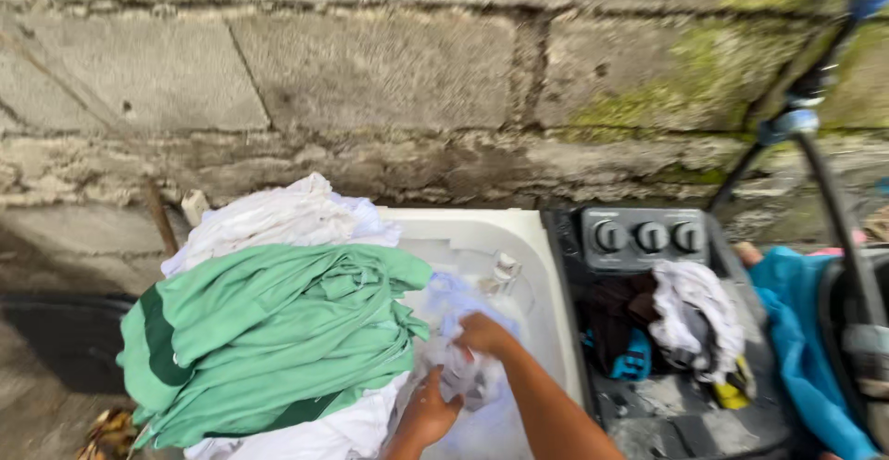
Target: The person washes clothes by hand, scrubbing garments in a basin of soapy water, wringing each piece out, and placing them onto a pile.
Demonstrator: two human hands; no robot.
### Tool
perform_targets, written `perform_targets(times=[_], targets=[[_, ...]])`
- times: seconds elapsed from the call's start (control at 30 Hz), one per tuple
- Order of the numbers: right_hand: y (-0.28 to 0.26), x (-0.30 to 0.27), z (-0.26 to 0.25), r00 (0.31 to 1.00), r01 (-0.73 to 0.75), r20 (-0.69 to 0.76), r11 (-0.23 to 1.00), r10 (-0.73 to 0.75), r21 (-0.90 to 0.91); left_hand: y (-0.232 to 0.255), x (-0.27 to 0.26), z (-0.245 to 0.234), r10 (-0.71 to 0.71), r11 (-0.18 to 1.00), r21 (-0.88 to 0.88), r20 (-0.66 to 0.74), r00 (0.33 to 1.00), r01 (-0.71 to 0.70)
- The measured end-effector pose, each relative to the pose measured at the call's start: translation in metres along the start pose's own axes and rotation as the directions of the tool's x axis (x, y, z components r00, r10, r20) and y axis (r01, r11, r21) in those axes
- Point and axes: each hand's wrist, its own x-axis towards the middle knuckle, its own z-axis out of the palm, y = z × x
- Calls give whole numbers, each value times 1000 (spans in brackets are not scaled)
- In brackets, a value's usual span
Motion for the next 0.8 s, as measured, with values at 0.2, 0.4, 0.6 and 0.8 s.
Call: perform_targets(times=[0.2,0.4,0.6,0.8], targets=[[-203,-103,-176,978,140,-207,845,-35,516,90,12,-43,128,991,11,-283,951,-130],[-364,-201,-276,828,536,-369,789,-422,300,173,6,-101,86,988,-94,-316,945,-122],[-439,-264,-351,604,784,-595,528,-530,326,221,14,-119,136,896,-363,-325,936,-256],[-395,-267,-396,461,825,-764,534,-451,183,272,34,-169,58,917,-377,-207,977,-134]])
